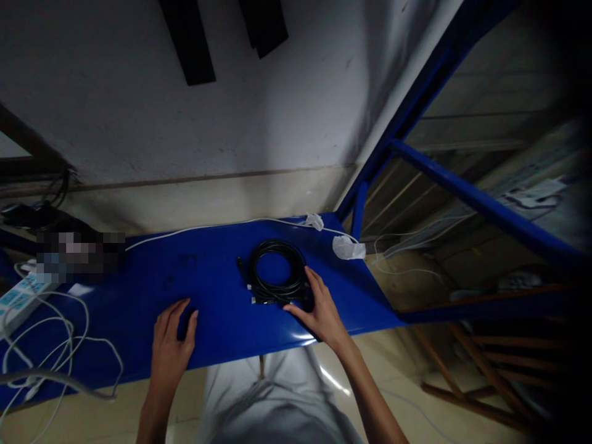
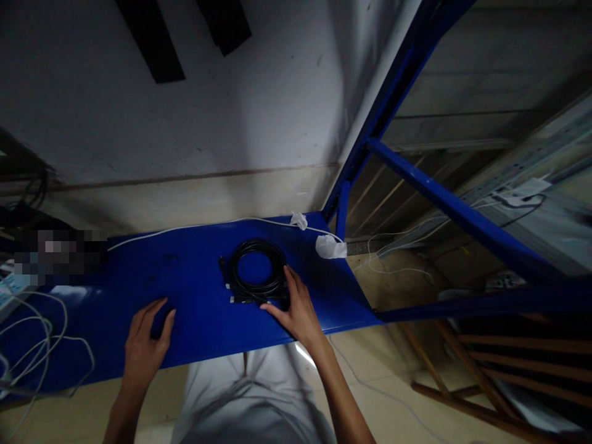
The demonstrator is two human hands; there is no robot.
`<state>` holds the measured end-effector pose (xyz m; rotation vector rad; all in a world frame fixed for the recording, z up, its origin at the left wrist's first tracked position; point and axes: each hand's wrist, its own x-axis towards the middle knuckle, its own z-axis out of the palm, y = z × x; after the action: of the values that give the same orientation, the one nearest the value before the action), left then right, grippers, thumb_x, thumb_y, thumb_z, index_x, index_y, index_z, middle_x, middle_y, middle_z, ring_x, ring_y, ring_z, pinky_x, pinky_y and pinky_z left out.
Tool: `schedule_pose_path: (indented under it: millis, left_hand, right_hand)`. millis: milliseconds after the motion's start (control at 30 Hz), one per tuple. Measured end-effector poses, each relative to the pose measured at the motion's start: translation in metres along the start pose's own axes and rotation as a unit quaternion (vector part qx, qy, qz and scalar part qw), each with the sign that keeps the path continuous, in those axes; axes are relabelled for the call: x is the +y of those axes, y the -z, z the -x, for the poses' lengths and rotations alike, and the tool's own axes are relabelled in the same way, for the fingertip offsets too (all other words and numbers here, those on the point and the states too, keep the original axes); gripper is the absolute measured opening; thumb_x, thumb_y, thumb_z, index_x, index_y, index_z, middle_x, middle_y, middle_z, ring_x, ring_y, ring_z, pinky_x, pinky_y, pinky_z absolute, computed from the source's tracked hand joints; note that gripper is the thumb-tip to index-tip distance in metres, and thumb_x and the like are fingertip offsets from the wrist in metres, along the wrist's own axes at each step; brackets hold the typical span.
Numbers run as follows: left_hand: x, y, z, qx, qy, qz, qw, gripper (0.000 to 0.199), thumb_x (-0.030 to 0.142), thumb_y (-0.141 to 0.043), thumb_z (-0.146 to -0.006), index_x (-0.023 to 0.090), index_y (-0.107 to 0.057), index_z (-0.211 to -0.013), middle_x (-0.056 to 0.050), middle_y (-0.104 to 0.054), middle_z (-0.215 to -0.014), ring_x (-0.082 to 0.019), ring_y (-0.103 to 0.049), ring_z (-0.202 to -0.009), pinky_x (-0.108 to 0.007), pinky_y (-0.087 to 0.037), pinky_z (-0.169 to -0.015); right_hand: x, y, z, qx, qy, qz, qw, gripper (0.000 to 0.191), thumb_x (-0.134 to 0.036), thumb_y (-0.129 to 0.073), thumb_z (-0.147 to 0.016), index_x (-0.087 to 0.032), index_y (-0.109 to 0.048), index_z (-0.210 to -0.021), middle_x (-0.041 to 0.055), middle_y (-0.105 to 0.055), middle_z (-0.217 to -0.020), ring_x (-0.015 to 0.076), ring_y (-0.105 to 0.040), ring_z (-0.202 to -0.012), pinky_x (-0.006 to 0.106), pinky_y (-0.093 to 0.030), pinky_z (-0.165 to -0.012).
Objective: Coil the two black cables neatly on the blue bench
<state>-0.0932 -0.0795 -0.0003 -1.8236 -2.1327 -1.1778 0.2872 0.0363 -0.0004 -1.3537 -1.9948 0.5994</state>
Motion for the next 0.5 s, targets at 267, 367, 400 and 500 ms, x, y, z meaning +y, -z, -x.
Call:
schedule_pose_path:
  millis: [267, 367, 400, 500]
  left_hand:
    - [0.008, 0.004, -0.004, 0.026, 0.059, 0.002, 0.998, 0.037, 0.041, -0.066, -0.102, 0.027, -0.067, -0.135, -0.012, -0.068, -0.134, -0.033, -0.064, -0.127, -0.056, -0.048, -0.118]
    - [-0.007, 0.009, -0.015, 0.033, 0.082, -0.001, 0.996, 0.045, 0.045, -0.067, -0.1, 0.025, -0.062, -0.14, -0.013, -0.066, -0.14, -0.035, -0.06, -0.135, -0.059, -0.043, -0.121]
    - [-0.016, 0.011, -0.021, 0.042, 0.09, -0.003, 0.995, 0.048, 0.045, -0.067, -0.1, 0.024, -0.06, -0.142, -0.014, -0.064, -0.144, -0.035, -0.057, -0.139, -0.06, -0.04, -0.123]
    - [-0.054, 0.016, -0.048, 0.097, 0.119, -0.023, 0.988, 0.055, 0.045, -0.069, -0.095, 0.018, -0.056, -0.141, -0.019, -0.051, -0.158, -0.041, -0.042, -0.152, -0.065, -0.025, -0.128]
  right_hand:
    - [0.0, -0.001, -0.001, 0.006, -0.008, -0.012, 1.0, 0.112, -0.066, -0.08, -0.089, -0.027, -0.02, -0.174, 0.0183, -0.041, -0.17, 0.04, -0.045, -0.155, 0.061, -0.042, -0.126]
    - [0.002, -0.002, 0.0, 0.01, -0.006, -0.016, 1.0, 0.108, -0.064, -0.078, -0.092, -0.026, -0.019, -0.174, 0.0181, -0.042, -0.17, 0.0397, -0.047, -0.154, 0.061, -0.042, -0.126]
    - [0.002, -0.002, 0.0, 0.01, -0.004, -0.017, 1.0, 0.107, -0.064, -0.078, -0.092, -0.026, -0.019, -0.174, 0.0179, -0.042, -0.17, 0.0394, -0.047, -0.154, 0.061, -0.042, -0.126]
    - [0.002, -0.001, 0.001, 0.011, 0.002, -0.024, 1.0, 0.104, -0.063, -0.077, -0.093, -0.026, -0.022, -0.173, 0.0177, -0.042, -0.17, 0.0388, -0.046, -0.155, 0.061, -0.042, -0.127]
